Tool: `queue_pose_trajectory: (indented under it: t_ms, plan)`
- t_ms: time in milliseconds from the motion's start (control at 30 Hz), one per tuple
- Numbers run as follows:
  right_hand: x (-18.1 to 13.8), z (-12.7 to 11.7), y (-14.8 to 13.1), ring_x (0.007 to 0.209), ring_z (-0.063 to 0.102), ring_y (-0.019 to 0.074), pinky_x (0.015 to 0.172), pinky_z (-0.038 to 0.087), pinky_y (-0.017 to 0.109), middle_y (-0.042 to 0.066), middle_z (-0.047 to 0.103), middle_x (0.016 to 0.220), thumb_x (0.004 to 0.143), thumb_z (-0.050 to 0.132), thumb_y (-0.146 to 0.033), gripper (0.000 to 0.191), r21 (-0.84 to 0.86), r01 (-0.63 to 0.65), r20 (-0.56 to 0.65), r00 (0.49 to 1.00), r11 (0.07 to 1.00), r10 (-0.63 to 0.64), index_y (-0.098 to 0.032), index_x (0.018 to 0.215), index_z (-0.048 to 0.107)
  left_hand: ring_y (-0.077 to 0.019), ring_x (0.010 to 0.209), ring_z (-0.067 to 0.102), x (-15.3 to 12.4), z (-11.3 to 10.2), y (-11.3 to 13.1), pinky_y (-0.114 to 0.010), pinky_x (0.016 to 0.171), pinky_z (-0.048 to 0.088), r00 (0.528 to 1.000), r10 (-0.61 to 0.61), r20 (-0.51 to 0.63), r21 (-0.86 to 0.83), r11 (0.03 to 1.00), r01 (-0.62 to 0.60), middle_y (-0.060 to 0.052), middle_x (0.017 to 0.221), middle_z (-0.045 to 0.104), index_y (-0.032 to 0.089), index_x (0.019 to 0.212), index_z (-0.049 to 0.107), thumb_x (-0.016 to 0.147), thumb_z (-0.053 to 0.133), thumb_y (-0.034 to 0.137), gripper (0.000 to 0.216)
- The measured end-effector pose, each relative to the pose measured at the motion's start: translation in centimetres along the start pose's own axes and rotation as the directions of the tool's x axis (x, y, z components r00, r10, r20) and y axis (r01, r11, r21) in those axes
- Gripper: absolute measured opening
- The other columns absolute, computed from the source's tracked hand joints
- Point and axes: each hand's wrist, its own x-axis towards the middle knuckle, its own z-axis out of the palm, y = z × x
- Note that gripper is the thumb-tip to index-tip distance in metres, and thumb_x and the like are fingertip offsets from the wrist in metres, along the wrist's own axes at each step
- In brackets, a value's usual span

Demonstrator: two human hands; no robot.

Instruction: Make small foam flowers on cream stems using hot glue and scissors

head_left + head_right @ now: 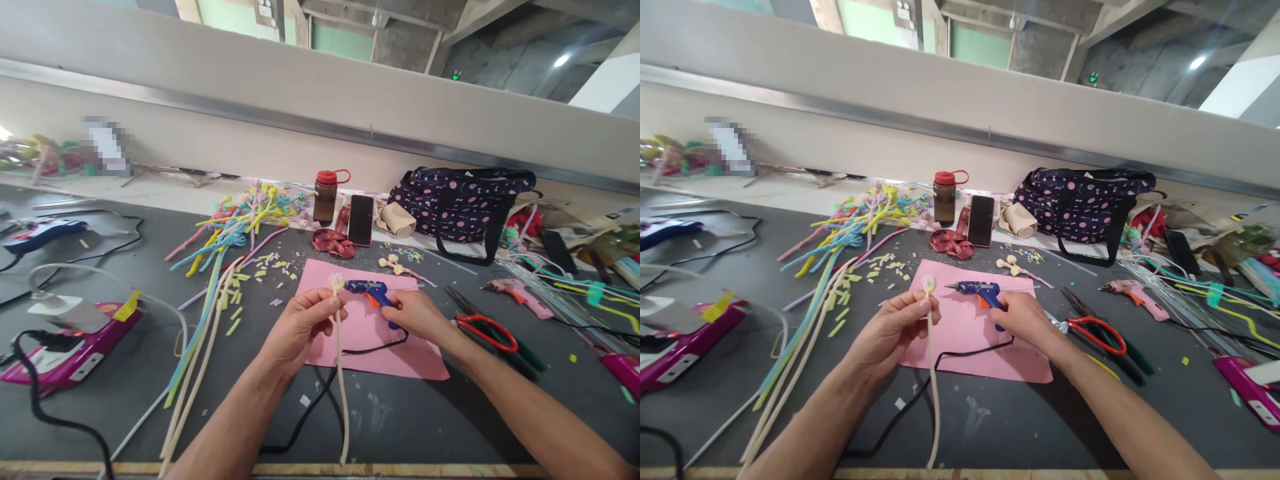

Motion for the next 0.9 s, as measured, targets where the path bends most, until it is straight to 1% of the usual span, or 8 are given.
queue_pose_trajectory:
  t_ms: [133,300,400,533,633,700,800,900]
  plan:
    - [-0.6,-1.2,0.2,0.051,0.049,0.0118,0.047,0.03,0.022,-0.003,0.058,0.054,0.073,0.05,-0.035,0.021,0.147,-0.026,-0.059,0.998,0.989,0.035,-0.019,0.059,0.055,-0.0076,0.048,0.05,-0.2,0.2,0.2,-0.017,0.041,0.034,0.999,-0.035,0.009,0.005,0.999,0.035,-0.003,0.06,0.064,0.014,0.07,0.066,0.069,0.07,0.029,0.016]
    - [-1.9,-2.1,0.2,0.05,0.05,0.0119,0.047,0.036,0.022,-0.001,0.058,0.056,0.078,0.049,-0.038,0.025,0.344,-0.009,-0.091,0.995,0.939,0.043,-0.017,0.067,0.055,-0.0032,0.042,0.042,0.2,-0.3,0.5,-0.014,0.038,0.028,0.993,-0.015,-0.116,-0.011,1.0,0.013,0.0,0.058,0.061,0.013,0.074,0.066,0.071,0.069,0.029,0.016]
    - [-2.7,-2.1,-0.5,0.049,0.047,0.0099,0.046,0.036,0.021,-0.003,0.053,0.056,0.079,0.052,-0.038,0.023,0.537,0.016,-0.087,0.996,0.843,0.037,-0.016,0.072,0.056,-0.0038,0.045,0.044,0.0,-0.5,0.7,-0.013,0.039,0.03,0.983,0.01,-0.182,-0.056,0.998,-0.02,0.002,0.058,0.059,0.014,0.077,0.067,0.071,0.069,0.029,0.016]
    - [-2.8,-2.1,-2.8,0.048,0.044,0.008,0.043,0.033,0.019,-0.005,0.049,0.056,0.076,0.057,-0.035,0.02,0.757,0.034,-0.046,0.999,0.653,0.001,-0.016,0.071,0.056,-0.0091,0.063,0.055,-0.9,0.2,0.5,-0.016,0.055,0.043,0.998,0.037,-0.054,-0.082,0.996,-0.041,-0.002,0.069,0.063,0.015,0.072,0.066,0.071,0.069,0.026,0.011]
    - [-2.3,-2.4,-4.4,0.048,0.044,0.0078,0.042,0.032,0.019,-0.004,0.05,0.057,0.076,0.057,-0.034,0.019,0.81,0.036,-0.01,0.999,0.585,-0.047,-0.015,0.071,0.056,-0.0126,0.068,0.057,-1.5,0.7,0.6,-0.02,0.059,0.045,0.997,0.047,0.066,-0.04,0.998,-0.044,-0.007,0.078,0.065,0.012,0.07,0.068,0.069,0.07,0.025,0.012]
    - [-2.3,-2.6,-4.7,0.048,0.043,0.0079,0.043,0.032,0.018,-0.004,0.049,0.057,0.077,0.057,-0.034,0.019,0.82,0.057,-0.035,0.998,0.569,-0.049,-0.015,0.071,0.056,-0.0124,0.064,0.057,-1.8,0.5,1.1,-0.019,0.055,0.044,0.995,0.063,0.075,-0.067,0.996,-0.058,-0.006,0.074,0.065,0.012,0.069,0.068,0.068,0.07,0.026,0.014]
    - [-3.5,-2.5,-3.7,0.051,0.041,0.0082,0.045,0.034,0.019,-0.004,0.047,0.059,0.078,0.058,-0.033,0.018,0.82,0.13,-0.142,0.99,0.558,-0.022,-0.016,0.072,0.056,-0.0095,0.057,0.055,-2.5,-0.6,1.9,-0.017,0.052,0.042,0.995,0.087,-0.046,-0.162,0.982,-0.094,-0.002,0.066,0.063,0.015,0.07,0.067,0.068,0.07,0.026,0.013]
    - [-5.6,-1.3,-1.8,0.052,0.041,0.0101,0.046,0.036,0.021,-0.002,0.048,0.06,0.077,0.059,-0.033,0.016,0.837,0.157,-0.209,0.977,0.525,0.04,-0.018,0.074,0.056,-0.0076,0.054,0.054,-3.1,-1.6,1.9,-0.015,0.05,0.042,0.978,0.042,-0.202,-0.2,0.976,-0.083,-0.001,0.064,0.063,0.015,0.075,0.067,0.071,0.069,0.025,0.011]
